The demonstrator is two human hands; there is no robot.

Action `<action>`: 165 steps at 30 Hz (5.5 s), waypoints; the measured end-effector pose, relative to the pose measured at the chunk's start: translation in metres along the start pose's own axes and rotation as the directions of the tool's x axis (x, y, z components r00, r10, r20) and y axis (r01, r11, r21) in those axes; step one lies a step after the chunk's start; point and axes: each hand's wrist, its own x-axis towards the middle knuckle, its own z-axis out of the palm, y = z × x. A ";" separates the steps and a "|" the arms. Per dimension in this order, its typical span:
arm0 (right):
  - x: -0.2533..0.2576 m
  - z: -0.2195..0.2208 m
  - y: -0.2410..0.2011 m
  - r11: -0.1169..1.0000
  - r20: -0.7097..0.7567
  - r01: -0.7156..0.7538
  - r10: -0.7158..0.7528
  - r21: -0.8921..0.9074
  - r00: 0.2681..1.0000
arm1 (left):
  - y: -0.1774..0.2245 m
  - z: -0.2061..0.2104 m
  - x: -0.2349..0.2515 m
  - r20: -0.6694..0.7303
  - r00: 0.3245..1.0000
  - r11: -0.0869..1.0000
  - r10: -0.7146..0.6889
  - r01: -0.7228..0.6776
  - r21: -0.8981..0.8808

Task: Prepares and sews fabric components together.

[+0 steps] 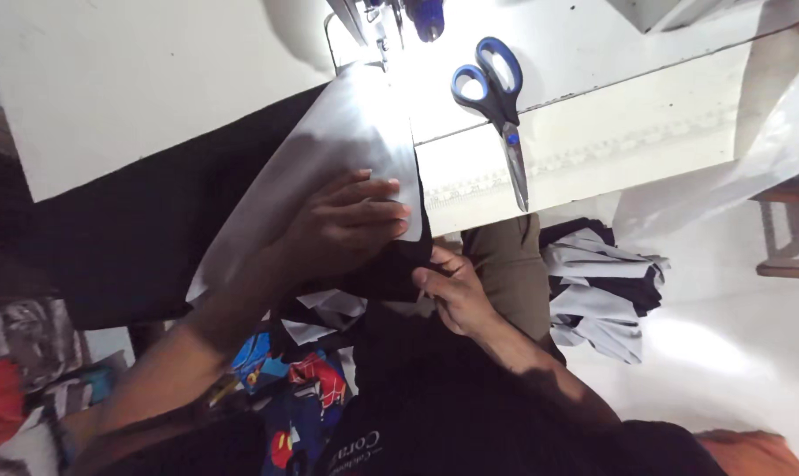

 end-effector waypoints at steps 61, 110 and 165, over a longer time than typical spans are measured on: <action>0.040 0.026 -0.066 -0.610 0.329 0.082 -0.305 -0.788 0.894 | -0.113 -0.040 0.119 -0.169 0.704 0.707 -0.690 0.706 0.051; 0.084 -0.007 -0.182 -0.491 0.135 -0.376 -0.729 -0.786 0.671 | -0.288 -0.056 0.146 -0.274 0.812 0.811 -0.515 0.566 0.151; 0.052 -0.005 -0.189 0.124 0.196 0.179 0.145 -0.976 0.970 | -0.148 -0.070 -0.021 -0.115 0.977 0.983 -0.180 0.184 0.020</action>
